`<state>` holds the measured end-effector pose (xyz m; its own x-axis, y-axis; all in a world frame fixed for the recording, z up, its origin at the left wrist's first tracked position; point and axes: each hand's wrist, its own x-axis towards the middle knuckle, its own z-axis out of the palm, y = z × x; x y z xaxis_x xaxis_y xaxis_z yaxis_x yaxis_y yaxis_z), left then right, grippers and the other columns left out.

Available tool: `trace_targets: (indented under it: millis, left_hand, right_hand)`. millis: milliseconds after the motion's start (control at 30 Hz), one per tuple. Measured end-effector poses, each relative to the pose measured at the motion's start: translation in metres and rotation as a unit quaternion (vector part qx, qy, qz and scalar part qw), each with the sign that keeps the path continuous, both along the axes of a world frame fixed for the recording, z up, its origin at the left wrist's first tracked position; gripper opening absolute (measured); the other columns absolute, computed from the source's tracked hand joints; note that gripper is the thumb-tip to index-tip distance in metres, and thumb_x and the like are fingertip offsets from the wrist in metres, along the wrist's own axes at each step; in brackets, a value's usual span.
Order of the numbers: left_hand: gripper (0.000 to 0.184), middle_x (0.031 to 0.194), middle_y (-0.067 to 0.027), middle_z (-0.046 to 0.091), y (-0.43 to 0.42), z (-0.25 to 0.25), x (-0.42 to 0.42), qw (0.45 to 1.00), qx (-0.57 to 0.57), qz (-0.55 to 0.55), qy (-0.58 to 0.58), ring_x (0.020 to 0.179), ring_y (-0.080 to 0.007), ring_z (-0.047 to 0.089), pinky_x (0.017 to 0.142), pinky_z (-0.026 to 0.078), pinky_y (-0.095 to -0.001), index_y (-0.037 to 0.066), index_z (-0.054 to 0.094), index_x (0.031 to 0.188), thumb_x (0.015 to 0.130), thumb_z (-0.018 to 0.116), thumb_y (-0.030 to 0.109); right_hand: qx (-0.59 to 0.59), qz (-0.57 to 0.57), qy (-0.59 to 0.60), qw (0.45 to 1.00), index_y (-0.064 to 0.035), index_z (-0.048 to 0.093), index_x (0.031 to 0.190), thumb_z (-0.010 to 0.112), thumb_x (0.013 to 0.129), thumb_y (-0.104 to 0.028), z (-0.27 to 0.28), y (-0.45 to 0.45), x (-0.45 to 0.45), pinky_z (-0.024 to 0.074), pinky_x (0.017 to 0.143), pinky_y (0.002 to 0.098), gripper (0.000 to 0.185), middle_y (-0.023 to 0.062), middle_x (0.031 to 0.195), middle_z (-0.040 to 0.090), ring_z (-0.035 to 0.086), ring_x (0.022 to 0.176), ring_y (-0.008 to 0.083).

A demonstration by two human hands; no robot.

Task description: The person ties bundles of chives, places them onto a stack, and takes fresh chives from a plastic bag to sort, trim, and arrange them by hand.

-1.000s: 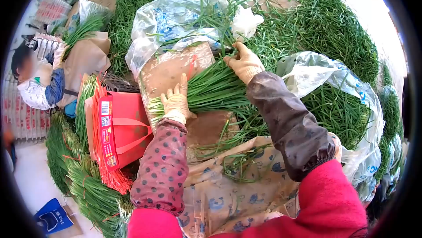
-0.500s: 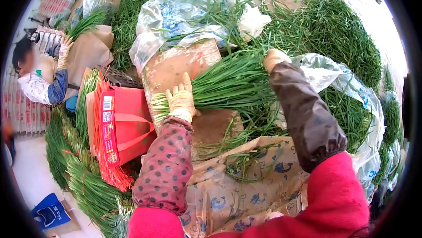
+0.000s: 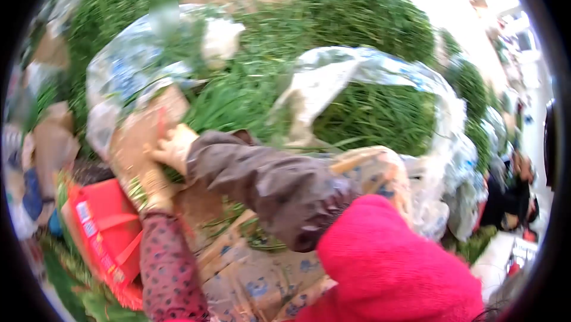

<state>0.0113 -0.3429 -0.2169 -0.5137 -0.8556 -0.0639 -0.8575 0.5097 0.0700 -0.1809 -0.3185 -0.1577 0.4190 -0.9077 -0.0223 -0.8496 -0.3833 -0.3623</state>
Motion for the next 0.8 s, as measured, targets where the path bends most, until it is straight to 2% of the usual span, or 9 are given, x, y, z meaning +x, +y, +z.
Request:
trace_targets:
  millis: [67,167,233,300,433,533,633,700,800]
  left_hand:
    - [0.151,0.135,-0.0101,0.048,0.002,0.037,-0.025,0.976,0.176,0.125,-0.036,0.125,-0.0293,0.043,0.106,0.029,-0.0395,0.012,-0.001,0.152,0.037,0.095,0.031]
    - [0.150,0.129,-0.0060,0.052,0.006,0.037,-0.028,0.992,0.106,0.057,-0.031,0.121,-0.0277,0.046,0.103,0.031,-0.0393,0.021,0.008,0.153,0.032,0.096,0.022]
    - [0.145,0.130,-0.0050,0.050,0.004,0.042,-0.035,0.987,0.127,0.067,-0.066,0.123,-0.0268,0.044,0.106,0.028,-0.0402,0.025,0.013,0.152,0.033,0.096,0.023]
    - [0.132,0.134,-0.0039,0.043,0.006,0.053,-0.042,0.977,0.158,0.098,-0.104,0.126,-0.0256,0.040,0.109,0.025,-0.0420,0.032,0.025,0.147,0.036,0.096,0.024]
    - [0.133,0.137,-0.0038,0.041,0.001,0.043,-0.038,0.975,0.155,0.097,-0.128,0.127,-0.0264,0.039,0.108,0.026,-0.0434,0.030,0.023,0.148,0.037,0.095,0.026]
    - [0.132,0.137,-0.0044,0.041,0.002,0.046,-0.040,0.974,0.139,0.092,-0.153,0.128,-0.0268,0.039,0.108,0.027,-0.0441,0.027,0.022,0.148,0.038,0.095,0.028]
    - [0.142,0.144,-0.0074,0.036,0.003,0.058,-0.045,0.967,0.145,0.090,-0.187,0.133,-0.0292,0.034,0.112,0.020,-0.0489,0.025,0.007,0.151,0.040,0.095,0.032]
    - [0.153,0.153,-0.0098,0.026,0.001,0.064,-0.046,0.962,0.164,0.082,-0.202,0.139,-0.0304,0.026,0.114,0.015,-0.0533,0.024,-0.011,0.151,0.041,0.095,0.033]
    - [0.155,0.156,-0.0095,0.019,0.004,0.086,-0.058,0.953,0.155,0.075,-0.249,0.142,-0.0309,0.020,0.113,0.018,-0.0544,0.023,-0.013,0.151,0.040,0.095,0.033]
  right_hand:
    - [0.048,-0.003,0.076,0.996,-0.0192,0.054,0.128,0.060,0.083,-0.023,0.000,0.002,-0.016,0.0469,0.081,0.0388,0.045,0.0050,0.107,0.065,0.061,0.101,0.0249]
    - [0.096,-0.049,0.072,0.992,-0.0175,0.062,0.117,0.061,0.083,-0.022,0.000,0.006,-0.041,0.0504,0.081,0.0408,0.034,0.0060,0.106,0.067,0.062,0.103,0.0270]
    - [0.082,-0.096,0.032,0.991,-0.0078,0.072,0.099,0.061,0.078,-0.019,-0.015,0.005,-0.060,0.0548,0.072,0.0390,0.025,0.0146,0.091,0.069,0.067,0.085,0.0256]
    - [0.214,-0.110,0.036,0.970,-0.0053,0.069,0.102,0.060,0.085,-0.022,-0.022,0.001,-0.094,0.0528,0.076,0.0442,0.026,0.0159,0.093,0.068,0.066,0.086,0.0296]
    - [0.359,-0.211,0.191,0.889,-0.0103,0.062,0.122,0.060,0.089,-0.024,0.064,0.071,-0.224,0.0520,0.088,0.0416,0.036,0.0133,0.115,0.065,0.064,0.102,0.0274]
    - [0.077,-0.385,0.076,0.917,-0.0101,0.048,0.135,0.059,0.085,-0.018,0.055,0.158,-0.320,0.0465,0.099,0.0370,0.051,0.0162,0.127,0.058,0.057,0.116,0.0304]
    - [0.142,-0.505,0.124,0.842,-0.0103,0.055,0.123,0.062,0.087,-0.026,0.104,0.216,-0.336,0.0506,0.085,0.0397,0.040,0.0162,0.111,0.064,0.063,0.101,0.0317]
    - [0.058,-0.464,0.050,0.882,-0.0100,0.060,0.115,0.061,0.086,-0.029,0.074,0.260,-0.344,0.0519,0.082,0.0396,0.035,0.0165,0.103,0.066,0.064,0.096,0.0330]
    - [0.094,-0.422,-0.075,0.899,-0.0105,0.062,0.112,0.060,0.086,-0.026,0.056,0.303,-0.307,0.0520,0.082,0.0385,0.031,0.0159,0.103,0.066,0.064,0.095,0.0325]
